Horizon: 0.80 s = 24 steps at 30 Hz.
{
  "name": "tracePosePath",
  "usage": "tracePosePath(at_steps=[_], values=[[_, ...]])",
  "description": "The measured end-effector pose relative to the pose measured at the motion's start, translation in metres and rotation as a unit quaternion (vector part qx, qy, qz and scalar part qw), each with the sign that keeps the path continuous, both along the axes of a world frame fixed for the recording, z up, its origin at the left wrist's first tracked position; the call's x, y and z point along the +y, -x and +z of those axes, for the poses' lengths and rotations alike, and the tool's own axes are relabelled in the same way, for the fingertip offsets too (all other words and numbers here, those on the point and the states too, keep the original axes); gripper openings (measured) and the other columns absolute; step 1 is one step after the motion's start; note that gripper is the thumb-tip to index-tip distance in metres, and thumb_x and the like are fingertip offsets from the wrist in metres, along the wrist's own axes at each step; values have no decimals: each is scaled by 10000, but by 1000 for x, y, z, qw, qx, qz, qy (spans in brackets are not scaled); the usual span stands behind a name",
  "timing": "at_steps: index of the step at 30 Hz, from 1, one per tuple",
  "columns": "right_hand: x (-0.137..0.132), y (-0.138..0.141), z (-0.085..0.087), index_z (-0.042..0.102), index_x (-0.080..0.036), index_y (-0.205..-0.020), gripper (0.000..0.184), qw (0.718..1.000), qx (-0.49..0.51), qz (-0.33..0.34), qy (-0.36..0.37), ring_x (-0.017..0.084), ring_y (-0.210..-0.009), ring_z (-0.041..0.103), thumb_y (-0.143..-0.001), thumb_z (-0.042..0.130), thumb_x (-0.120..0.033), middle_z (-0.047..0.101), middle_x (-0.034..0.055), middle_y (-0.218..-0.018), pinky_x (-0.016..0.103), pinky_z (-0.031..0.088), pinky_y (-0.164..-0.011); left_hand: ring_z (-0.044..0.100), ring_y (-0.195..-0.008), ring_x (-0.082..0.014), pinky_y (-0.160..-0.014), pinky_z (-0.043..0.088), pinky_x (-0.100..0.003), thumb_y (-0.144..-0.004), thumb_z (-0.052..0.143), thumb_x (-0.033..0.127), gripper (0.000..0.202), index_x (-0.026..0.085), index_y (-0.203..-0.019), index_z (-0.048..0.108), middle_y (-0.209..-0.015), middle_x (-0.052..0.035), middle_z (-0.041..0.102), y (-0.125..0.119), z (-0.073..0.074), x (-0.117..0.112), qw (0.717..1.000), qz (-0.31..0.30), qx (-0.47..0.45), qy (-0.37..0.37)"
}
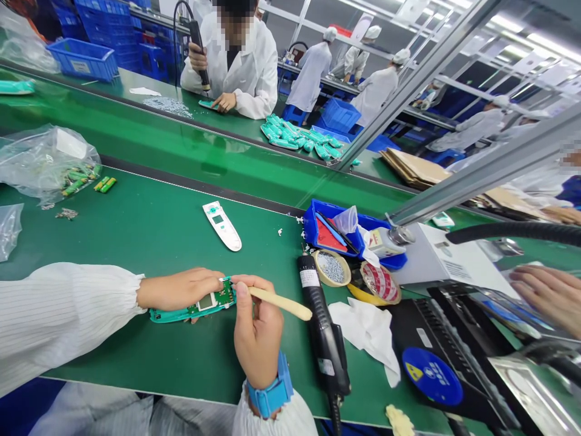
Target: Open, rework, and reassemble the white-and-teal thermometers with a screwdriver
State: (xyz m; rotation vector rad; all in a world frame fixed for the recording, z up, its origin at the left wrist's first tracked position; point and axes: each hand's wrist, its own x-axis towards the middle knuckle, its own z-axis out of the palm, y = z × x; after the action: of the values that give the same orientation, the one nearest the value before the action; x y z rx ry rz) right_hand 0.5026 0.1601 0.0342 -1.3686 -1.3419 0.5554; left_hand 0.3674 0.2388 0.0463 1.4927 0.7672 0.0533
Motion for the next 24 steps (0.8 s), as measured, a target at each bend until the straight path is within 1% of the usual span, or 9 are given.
tracePosePath(at_steps=[3,6,9,13,15,21,24], values=[[0,0,0,550,-205,-877,108,1000,-14,1,7,146,-795,567,-869,445,-225,590,32,-862,288,464,-687,474,-449,-89,-373,381,-195,-817,247,365,261,185,-672,369,-733,12,435,-1,-1,0,999,-24,1,-47],[0,0,0,542,-201,-875,101,999,-36,4,13,146,-796,562,-868,444,-222,586,33,-853,287,456,-690,499,-518,-103,-421,403,-190,-824,230,339,259,186,-648,342,-700,15,428,-1,-4,0,996,-40,4,-85],[1,2,1,537,-203,-862,85,998,-56,2,12,145,-791,557,-863,453,-215,582,29,-838,285,452,-693,499,-531,-105,-467,416,-195,-830,221,321,262,185,-641,342,-657,23,418,0,-5,1,994,-43,4,-102],[3,2,-2,542,-204,-868,89,997,-75,1,-2,138,-792,557,-860,454,-200,584,25,-833,273,449,-695,501,-527,-106,-473,414,-198,-831,221,315,264,184,-639,347,-637,24,419,0,-5,0,993,-35,4,-110],[4,2,-4,547,-203,-866,90,997,-81,2,-11,137,-794,556,-857,458,-196,584,25,-831,273,445,-703,499,-493,-100,-456,412,-200,-833,219,322,266,183,-644,346,-640,27,420,0,-5,0,994,-33,8,-102],[2,0,-2,533,-214,-875,96,999,-35,3,11,139,-805,555,-871,437,-222,576,19,-859,294,447,-720,477,-442,-95,-376,392,-199,-828,218,346,267,188,-656,348,-656,27,421,0,-3,2,997,-41,10,-70],[1,1,0,529,-218,-896,107,999,-39,5,12,140,-799,554,-877,424,-228,571,20,-864,297,448,-713,484,-472,-98,-398,401,-194,-827,211,329,274,186,-629,337,-640,25,412,0,-3,3,994,-49,3,-93]])
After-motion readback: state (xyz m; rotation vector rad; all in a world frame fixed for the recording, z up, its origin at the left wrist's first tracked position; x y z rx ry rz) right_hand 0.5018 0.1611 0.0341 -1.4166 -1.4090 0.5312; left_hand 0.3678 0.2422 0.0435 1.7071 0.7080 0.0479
